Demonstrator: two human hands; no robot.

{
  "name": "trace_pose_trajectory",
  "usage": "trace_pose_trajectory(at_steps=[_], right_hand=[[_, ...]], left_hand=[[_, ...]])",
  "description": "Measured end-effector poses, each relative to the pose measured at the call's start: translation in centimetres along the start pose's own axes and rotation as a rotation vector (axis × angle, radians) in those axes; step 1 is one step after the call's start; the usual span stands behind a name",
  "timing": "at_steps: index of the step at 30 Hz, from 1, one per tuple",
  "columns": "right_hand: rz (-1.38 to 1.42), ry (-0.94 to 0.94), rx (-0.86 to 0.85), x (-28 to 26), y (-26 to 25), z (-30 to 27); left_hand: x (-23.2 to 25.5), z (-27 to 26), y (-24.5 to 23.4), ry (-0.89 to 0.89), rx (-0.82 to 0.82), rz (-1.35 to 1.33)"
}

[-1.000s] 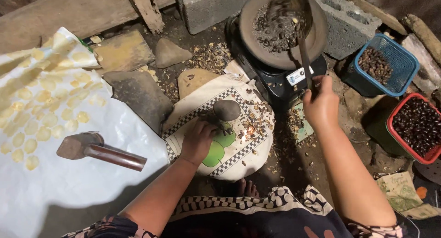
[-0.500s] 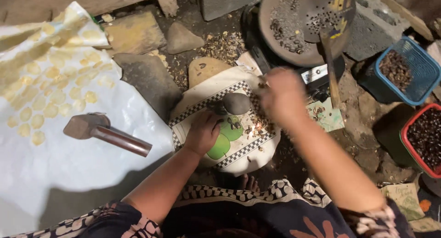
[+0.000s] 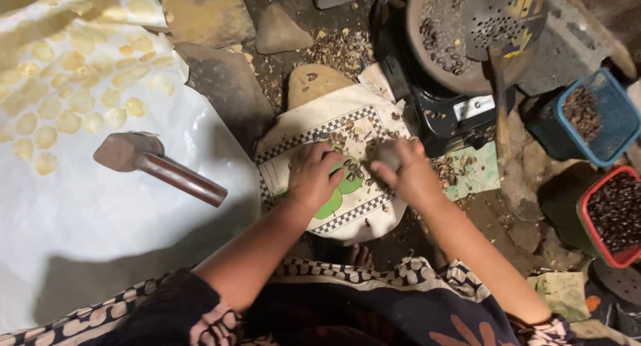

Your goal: Cracking nuts with a hammer and stirring them in a pan on a small stove

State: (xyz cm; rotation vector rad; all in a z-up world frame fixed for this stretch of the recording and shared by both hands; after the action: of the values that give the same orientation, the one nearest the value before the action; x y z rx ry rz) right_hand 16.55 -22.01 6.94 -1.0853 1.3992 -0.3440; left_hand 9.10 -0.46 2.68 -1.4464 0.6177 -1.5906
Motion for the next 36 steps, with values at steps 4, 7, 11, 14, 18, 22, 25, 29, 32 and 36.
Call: trace_pose_trajectory(at_steps=[4,7,11,14,18,22,25,29,32,36], right_hand=[[-0.233,-0.068,-0.174,-2.5,1.5,0.2],[-0.157,-0.273,-0.107,-5.8,2.9,0.0],[-0.269,-0.418,-0.167,-7.9,4.0,0.3],[-0.044,-0.163,-0.11,-5.7,3.1,1.5],[-0.024,0.021,-0.221,-2.6,3.2,3.8],[-0.107,0.019,-0.29,-4.4,3.2,3.0],[-0.237,-0.079,-0.326,-7.2,2.4,1.8],[-0.301,-0.188,-0.342,-6.0,3.2,0.3],[-0.373,-0.124,-0.256,-4.1,3.5,1.2],[-0.223,-0.261,-0.134,-7.4,4.6,0.6]], left_hand=[[-1.5,-0.4,-2.2,0.12,0.065,0.021],[-2.8,-0.9,-1.5,0.175,0.056,-0.069],[-2.8,-1.1,-1.6,0.19,0.102,-0.062],[-1.8,-0.7,-3.3,0.196,0.128,-0.108],[-1.9,-0.5,-3.2,0.209,0.132,-0.109],[-1.7,-0.8,-3.0,0.228,0.153,-0.092],[-1.4,-0.2,-2.4,0.16,0.141,-0.102],[-0.4,0.0,-1.5,0.057,0.1,-0.121],[-0.6,0.0,-1.7,0.081,0.072,-0.081],[-1.8,-1.3,-3.3,0.087,0.1,0.11]])
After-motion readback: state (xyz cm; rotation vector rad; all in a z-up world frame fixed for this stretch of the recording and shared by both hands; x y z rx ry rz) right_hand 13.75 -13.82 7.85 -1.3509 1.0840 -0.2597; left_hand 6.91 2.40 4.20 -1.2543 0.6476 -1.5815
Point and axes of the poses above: each hand's wrist, its own z-axis towards the middle knuckle, its own y-axis out of the palm, x = y × z, the point moved 6 cm from there along z, towards the middle knuckle, and after that the axes turned 8 degrees about -y, right-handed, at the moved point
